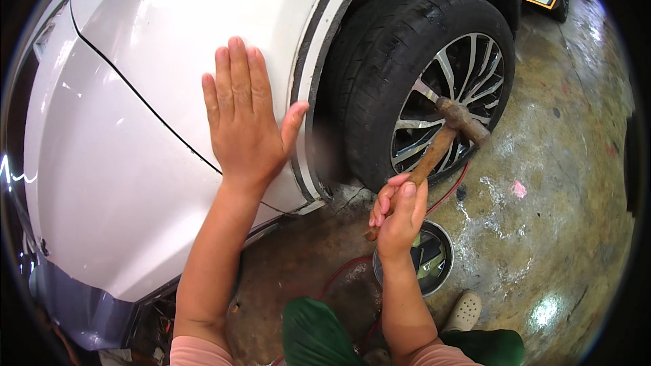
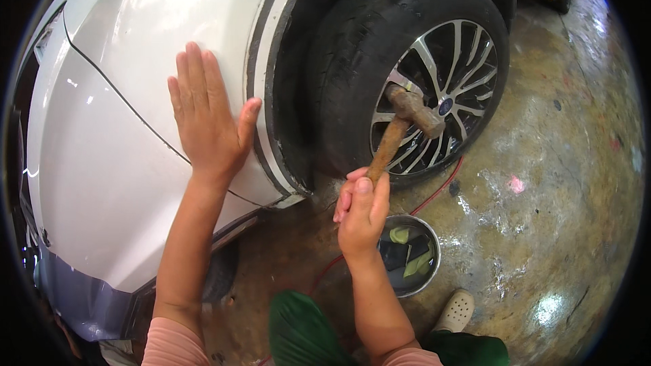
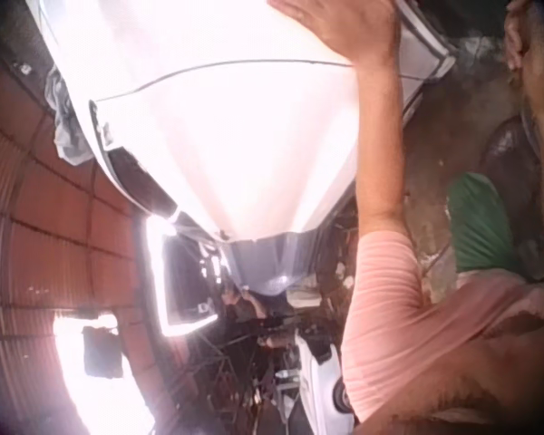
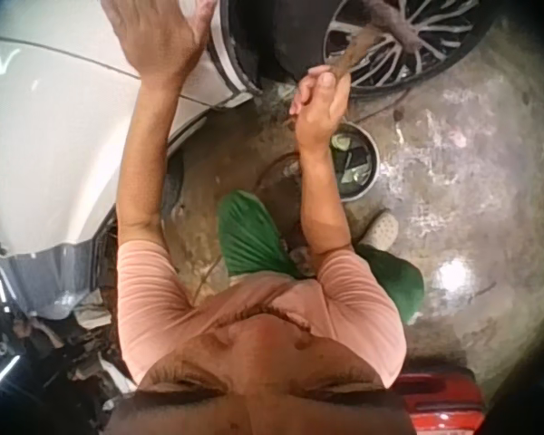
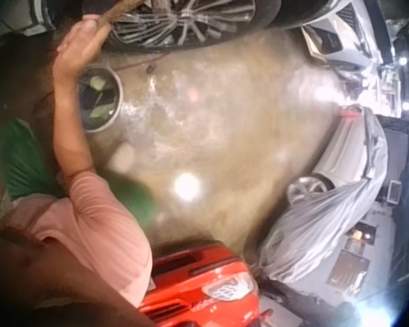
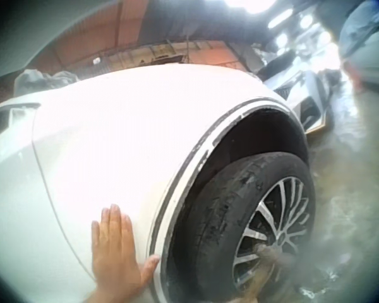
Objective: The person rubs the white car's rear fender with a sanding block and then uses a hammer to tap the wheel arch area. The person also opens the rear door to access the interior.
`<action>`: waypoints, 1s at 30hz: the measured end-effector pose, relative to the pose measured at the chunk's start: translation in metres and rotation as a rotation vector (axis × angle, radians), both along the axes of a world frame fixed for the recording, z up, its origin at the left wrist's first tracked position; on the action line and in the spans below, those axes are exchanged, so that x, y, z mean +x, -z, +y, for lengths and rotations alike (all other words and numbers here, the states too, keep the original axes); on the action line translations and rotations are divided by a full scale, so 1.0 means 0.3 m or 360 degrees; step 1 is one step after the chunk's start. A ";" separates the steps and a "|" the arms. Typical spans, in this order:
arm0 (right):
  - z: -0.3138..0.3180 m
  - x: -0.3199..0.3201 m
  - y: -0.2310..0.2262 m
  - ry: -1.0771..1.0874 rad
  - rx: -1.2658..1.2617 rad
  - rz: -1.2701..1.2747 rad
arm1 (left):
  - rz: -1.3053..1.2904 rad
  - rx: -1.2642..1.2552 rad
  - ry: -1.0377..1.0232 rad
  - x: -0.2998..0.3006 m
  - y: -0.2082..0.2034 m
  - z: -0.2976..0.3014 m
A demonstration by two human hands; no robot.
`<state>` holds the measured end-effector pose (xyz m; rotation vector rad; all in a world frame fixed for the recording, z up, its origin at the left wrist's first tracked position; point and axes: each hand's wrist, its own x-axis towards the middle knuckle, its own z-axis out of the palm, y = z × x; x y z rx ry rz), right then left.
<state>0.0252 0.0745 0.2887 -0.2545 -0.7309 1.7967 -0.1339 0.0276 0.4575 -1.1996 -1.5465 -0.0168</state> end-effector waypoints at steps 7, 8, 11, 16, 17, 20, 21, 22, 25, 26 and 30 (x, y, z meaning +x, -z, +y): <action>0.039 0.015 0.011 0.0072 -0.0039 -0.0015 | -0.0138 -0.0046 -0.0074 -0.019 0.179 -0.105; 0.046 0.018 0.016 0.0087 -0.0039 -0.0015 | -0.0152 -0.0045 -0.0063 -0.019 0.199 -0.114; 0.059 0.035 0.027 0.0141 -0.0039 -0.0049 | -0.0233 -0.0066 -0.0050 -0.025 0.274 -0.141; 0.094 0.061 0.035 0.0210 -0.0091 -0.0180 | -0.0300 -0.0077 -0.0096 -0.018 0.367 -0.194; 0.117 0.068 0.041 0.0258 -0.0094 -0.0236 | -0.0304 -0.0077 -0.0082 -0.023 0.396 -0.192; 0.178 0.076 0.097 0.0306 -0.0112 -0.0367 | -0.0331 -0.0096 -0.0089 -0.018 0.468 -0.227; 0.193 0.065 0.120 0.0346 -0.0117 -0.0421 | -0.0334 -0.0116 -0.0110 -0.021 0.503 -0.253; 0.207 0.053 0.148 0.0385 -0.0124 -0.0472 | -0.0336 -0.0138 -0.0133 -0.024 0.539 -0.282; 0.255 0.044 0.292 0.0447 -0.0177 -0.0615 | -0.0472 -0.0237 -0.0220 -0.014 0.686 -0.338; 0.273 0.041 0.356 0.0478 -0.0205 -0.0673 | -0.0539 -0.0276 -0.0244 0.001 0.728 -0.353; 0.327 0.057 0.690 0.0557 -0.0263 -0.1074 | -0.1182 -0.0319 -0.0283 0.122 0.835 -0.379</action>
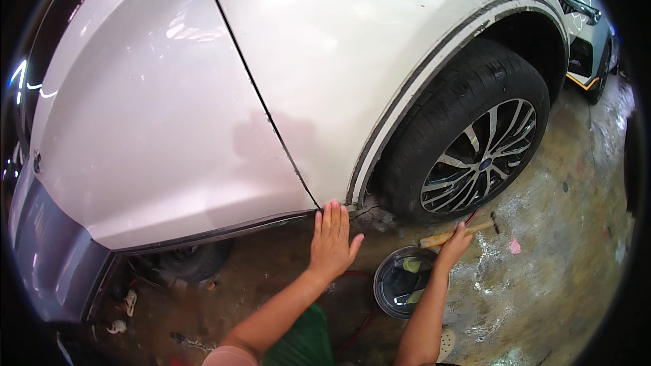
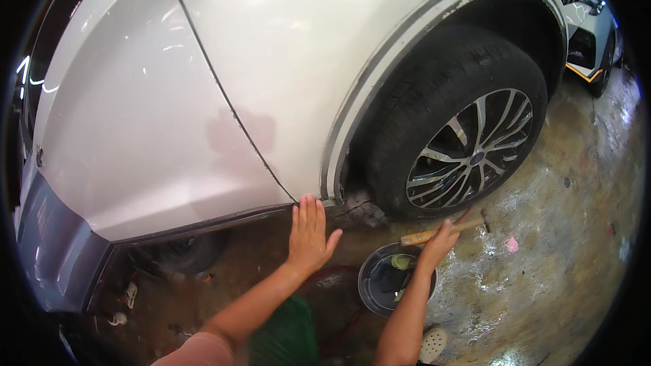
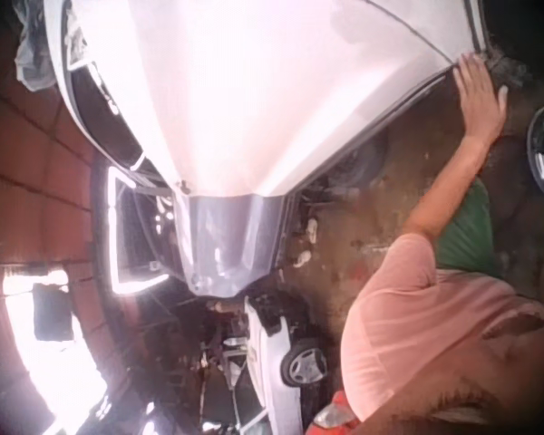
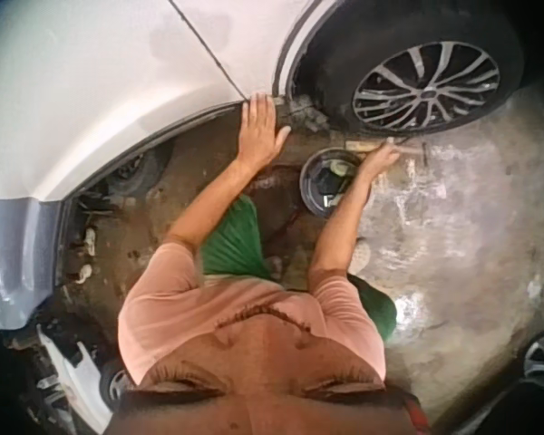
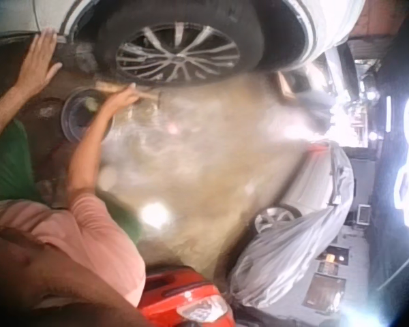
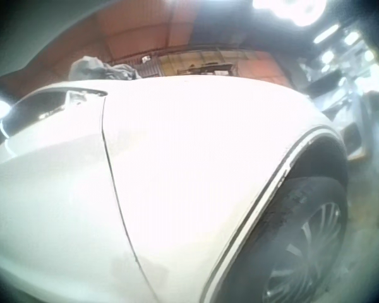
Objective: The person rubs the white car's rear fender with a sanding block and then uses a hammer to tap the wheel arch area. The person also opens the rear door to access the interior.
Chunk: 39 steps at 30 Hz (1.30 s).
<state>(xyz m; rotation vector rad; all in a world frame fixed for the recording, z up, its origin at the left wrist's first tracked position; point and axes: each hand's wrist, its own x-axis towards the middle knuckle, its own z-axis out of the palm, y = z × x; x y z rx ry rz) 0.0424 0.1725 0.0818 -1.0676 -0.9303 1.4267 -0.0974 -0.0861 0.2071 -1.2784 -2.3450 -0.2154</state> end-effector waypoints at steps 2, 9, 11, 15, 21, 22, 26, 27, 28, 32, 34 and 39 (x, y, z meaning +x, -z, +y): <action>-0.028 0.003 0.123 0.0048 0.0085 -0.0209 | -0.0409 0.0047 -0.0015 0.086 0.045 -0.021; -0.094 0.041 0.217 -0.0203 -0.0046 -0.0090 | -0.1216 -0.0103 0.0038 0.308 0.550 -0.155; -0.075 0.043 0.206 -0.0210 -0.0102 -0.0009 | -0.1652 0.0058 0.0017 0.341 0.597 -0.137; -0.048 0.039 0.212 -0.0243 -0.0202 -0.0035 | -0.1847 0.0059 -0.0157 0.350 0.626 -0.083; 0.001 0.091 0.204 -0.0602 -0.0564 0.0114 | -0.2178 0.0222 -0.0410 0.370 0.633 -0.018; 0.014 0.094 0.200 -0.0638 -0.0606 0.0175 | -0.2085 0.0241 -0.0391 0.377 0.671 -0.011; 0.025 0.089 0.220 -0.0697 -0.0642 0.0151 | -0.2060 0.0034 -0.0455 0.361 0.671 -0.015; 0.031 0.090 0.223 -0.0717 -0.0654 0.0153 | -0.2051 0.0016 -0.0454 0.360 0.672 -0.012; 0.041 0.096 0.223 -0.0739 -0.0664 0.0154 | -0.2073 0.0025 -0.0439 0.361 0.670 -0.006; 0.021 0.088 0.213 -0.0749 -0.0644 0.0094 | -0.2141 0.0044 -0.0394 0.346 0.653 -0.029; 0.010 0.091 0.205 -0.0748 -0.0627 0.0106 | -0.2159 0.0029 -0.0377 0.341 0.641 -0.035; 0.010 0.097 0.200 -0.0723 -0.0660 0.0149 | -0.2139 0.0061 -0.0335 0.344 0.618 -0.044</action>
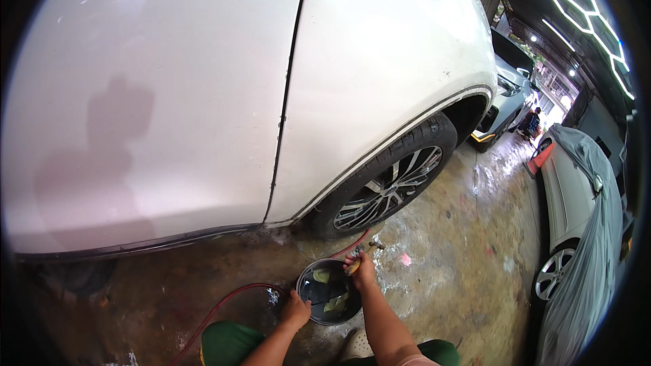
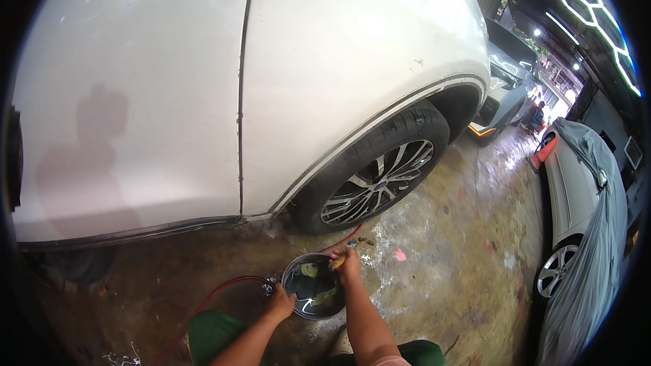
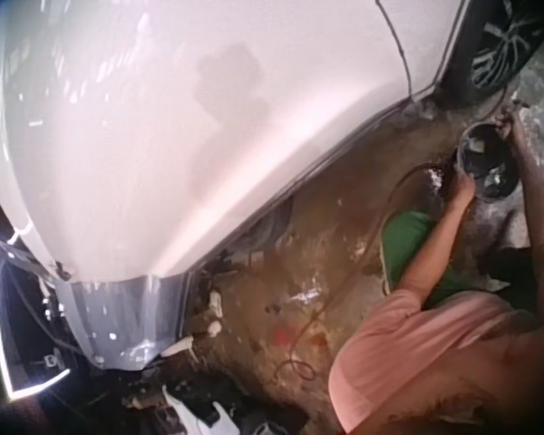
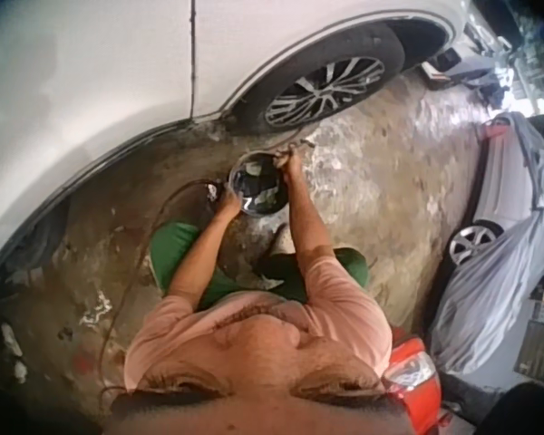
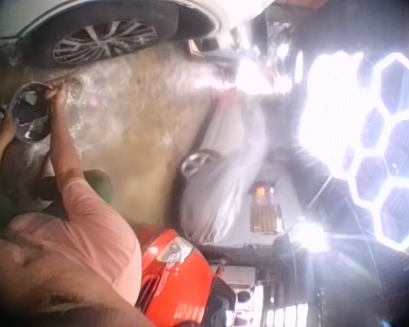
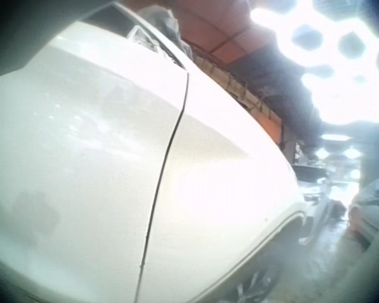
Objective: The person rubs the white car's rear fender with a sanding block and then uses a hammer to tap the wheel arch area. The person also opens the rear door to access the interior.
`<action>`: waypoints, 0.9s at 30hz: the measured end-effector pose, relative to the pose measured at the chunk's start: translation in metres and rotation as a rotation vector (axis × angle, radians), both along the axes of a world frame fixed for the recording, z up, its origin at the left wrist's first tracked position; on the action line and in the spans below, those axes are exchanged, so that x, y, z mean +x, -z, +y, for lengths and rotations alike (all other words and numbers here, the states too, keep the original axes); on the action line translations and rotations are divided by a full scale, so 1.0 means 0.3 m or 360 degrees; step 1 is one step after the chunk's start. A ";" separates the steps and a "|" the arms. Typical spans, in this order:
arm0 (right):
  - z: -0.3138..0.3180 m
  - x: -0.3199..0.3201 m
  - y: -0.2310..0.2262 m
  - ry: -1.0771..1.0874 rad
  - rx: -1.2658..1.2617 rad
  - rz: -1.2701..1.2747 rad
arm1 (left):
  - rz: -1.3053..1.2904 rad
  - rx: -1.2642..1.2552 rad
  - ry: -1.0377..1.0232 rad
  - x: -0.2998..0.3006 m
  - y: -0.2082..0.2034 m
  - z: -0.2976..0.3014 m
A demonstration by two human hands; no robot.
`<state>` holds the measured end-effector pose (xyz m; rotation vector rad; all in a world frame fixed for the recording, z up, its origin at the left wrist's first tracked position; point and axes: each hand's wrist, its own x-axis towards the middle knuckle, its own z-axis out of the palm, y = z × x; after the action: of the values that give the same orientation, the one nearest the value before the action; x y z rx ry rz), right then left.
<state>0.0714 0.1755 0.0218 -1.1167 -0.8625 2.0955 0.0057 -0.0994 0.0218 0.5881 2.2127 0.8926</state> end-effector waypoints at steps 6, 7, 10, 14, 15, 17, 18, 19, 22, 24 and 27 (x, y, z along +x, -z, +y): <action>-0.009 -0.006 -0.012 0.0012 0.0072 -0.0029 | 0.0065 0.0058 0.0026 -0.003 0.030 0.001; -0.009 -0.010 -0.016 0.0014 0.0074 -0.0045 | 0.0050 0.0048 0.0031 -0.006 0.035 0.001; -0.011 -0.002 -0.014 0.0036 0.0058 -0.0060 | -0.0001 0.0014 0.0045 -0.004 0.034 0.006; -0.013 0.001 -0.017 0.0025 0.0083 -0.0047 | -0.0035 -0.0003 0.0049 -0.008 -0.015 0.000; -0.015 0.001 -0.018 0.0025 0.0087 -0.0046 | -0.0044 -0.0004 0.0053 -0.010 -0.022 -0.002; -0.018 -0.002 -0.025 0.0022 0.0095 -0.0047 | -0.0041 -0.0005 0.0072 -0.014 -0.019 -0.002; -0.021 -0.004 -0.030 0.0019 0.0106 -0.0047 | -0.0041 -0.0005 0.0079 -0.015 -0.013 -0.004; -0.024 -0.004 -0.034 0.0017 0.0116 -0.0047 | -0.0037 -0.0016 0.0077 -0.015 -0.008 -0.005; -0.031 -0.011 -0.050 -0.0002 0.0110 -0.0055 | -0.0022 -0.0026 0.0070 -0.016 0.017 -0.004; -0.025 0.000 -0.045 -0.0001 0.0098 -0.0062 | -0.0004 -0.0002 0.0083 -0.012 0.023 -0.002; -0.028 -0.005 -0.049 0.0003 0.0096 -0.0071 | 0.0028 0.0047 0.0049 -0.009 0.031 -0.003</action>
<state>0.0698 0.1671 0.0366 -1.1356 -0.9390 2.0361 0.0030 -0.1004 0.0126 0.6446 2.2033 0.9089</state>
